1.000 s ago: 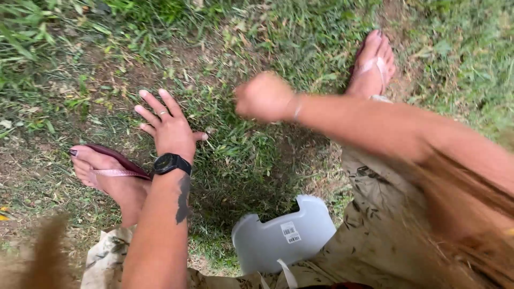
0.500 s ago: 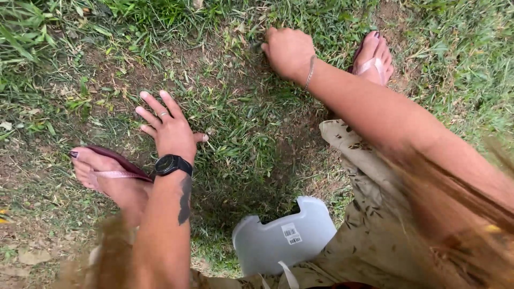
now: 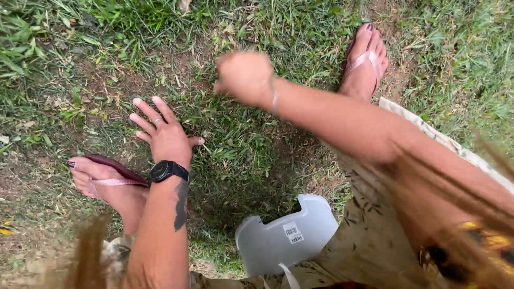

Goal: Picking weeds and grass from a lawn by hand while sitting on a small stool.

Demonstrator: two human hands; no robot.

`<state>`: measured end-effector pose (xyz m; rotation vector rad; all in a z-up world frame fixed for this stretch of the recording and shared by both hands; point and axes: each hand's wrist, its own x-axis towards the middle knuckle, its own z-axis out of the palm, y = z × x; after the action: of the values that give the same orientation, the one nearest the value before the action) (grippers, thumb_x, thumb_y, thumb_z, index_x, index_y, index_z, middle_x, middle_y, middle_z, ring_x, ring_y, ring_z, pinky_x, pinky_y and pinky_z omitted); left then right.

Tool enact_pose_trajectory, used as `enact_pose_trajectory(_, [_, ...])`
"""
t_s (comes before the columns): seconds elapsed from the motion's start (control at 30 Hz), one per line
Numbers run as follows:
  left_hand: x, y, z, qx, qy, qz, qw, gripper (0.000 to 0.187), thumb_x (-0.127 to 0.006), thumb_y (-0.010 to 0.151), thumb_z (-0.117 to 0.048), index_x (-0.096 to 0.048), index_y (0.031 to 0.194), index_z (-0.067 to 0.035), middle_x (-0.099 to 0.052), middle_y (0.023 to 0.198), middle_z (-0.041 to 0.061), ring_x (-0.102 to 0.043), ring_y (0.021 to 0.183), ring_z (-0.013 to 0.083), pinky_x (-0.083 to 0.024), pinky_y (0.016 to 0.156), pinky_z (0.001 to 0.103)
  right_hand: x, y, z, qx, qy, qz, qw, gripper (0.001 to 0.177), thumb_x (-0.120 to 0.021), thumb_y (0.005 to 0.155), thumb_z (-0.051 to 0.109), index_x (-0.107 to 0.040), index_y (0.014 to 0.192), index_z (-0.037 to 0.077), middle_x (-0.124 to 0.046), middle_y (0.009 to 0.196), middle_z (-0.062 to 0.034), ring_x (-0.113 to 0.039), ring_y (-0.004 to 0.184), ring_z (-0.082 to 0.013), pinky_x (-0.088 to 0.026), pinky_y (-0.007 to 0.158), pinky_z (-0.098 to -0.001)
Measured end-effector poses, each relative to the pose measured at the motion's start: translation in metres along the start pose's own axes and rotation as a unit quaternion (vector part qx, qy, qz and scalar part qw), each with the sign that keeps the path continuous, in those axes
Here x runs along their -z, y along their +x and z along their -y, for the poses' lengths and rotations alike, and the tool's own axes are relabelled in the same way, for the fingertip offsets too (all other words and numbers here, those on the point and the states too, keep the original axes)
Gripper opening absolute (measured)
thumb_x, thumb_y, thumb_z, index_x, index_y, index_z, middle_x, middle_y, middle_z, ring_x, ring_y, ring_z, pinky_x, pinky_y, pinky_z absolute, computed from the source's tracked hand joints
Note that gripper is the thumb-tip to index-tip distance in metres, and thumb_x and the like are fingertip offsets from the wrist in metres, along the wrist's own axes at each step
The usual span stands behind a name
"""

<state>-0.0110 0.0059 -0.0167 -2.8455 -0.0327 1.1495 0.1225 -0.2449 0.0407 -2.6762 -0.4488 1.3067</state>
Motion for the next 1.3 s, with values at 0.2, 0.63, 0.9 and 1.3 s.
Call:
enact_pose_trajectory(0.2, [0.014,-0.001,-0.001,0.001,-0.021,0.031,0.999,0.174,-0.105,0.073,-0.064,0.010,0.185,0.004,0.026,0.175,0.044,0.004,0.165,0.0723,-0.026,0.132,0.083,0.007,0.022,-0.081,-0.238,0.028,-0.018,0.971,0.062,-0.065,0.120,0.066,-0.075,0.123,0.005,-0.079,0.108,-0.0113,-0.079,0.093,-0.0285,-0.068,0.075,-0.0471])
enact_pose_trajectory(0.63, [0.053,-0.017,-0.008,-0.009,-0.054,0.061,0.997,0.162,-0.105,0.080,-0.046,0.009,0.184,0.002,0.017,0.179,0.044,-0.004,0.166,0.0727,-0.027,0.135,0.083,0.023,-0.051,0.035,0.112,0.353,-0.003,0.929,0.034,-0.060,0.121,0.025,-0.082,0.120,-0.001,-0.084,0.101,-0.0226,-0.087,0.105,-0.0362,-0.071,0.102,-0.0557])
enact_pose_trajectory(0.9, [0.014,-0.002,0.000,0.004,-0.036,0.024,0.999,0.174,-0.107,0.073,-0.061,0.011,0.184,0.003,0.026,0.177,0.042,0.003,0.167,0.0716,-0.025,0.133,0.085,0.008,0.006,-0.053,-0.129,-0.071,0.040,0.988,0.033,-0.065,0.118,0.052,-0.074,0.125,0.021,-0.070,0.091,-0.0035,-0.075,0.070,-0.0191,-0.066,0.052,-0.0365])
enact_pose_trajectory(1.3, [0.007,0.006,0.001,0.000,-0.071,0.035,0.997,0.176,-0.109,0.073,-0.055,0.014,0.184,0.002,0.032,0.174,0.041,0.012,0.165,0.0722,-0.017,0.133,0.087,0.014,-0.016,-0.050,-0.218,0.482,-0.021,0.848,0.033,-0.049,0.116,0.016,-0.062,0.086,0.015,-0.051,0.067,0.0073,-0.047,0.052,-0.0071,-0.048,0.044,-0.0236])
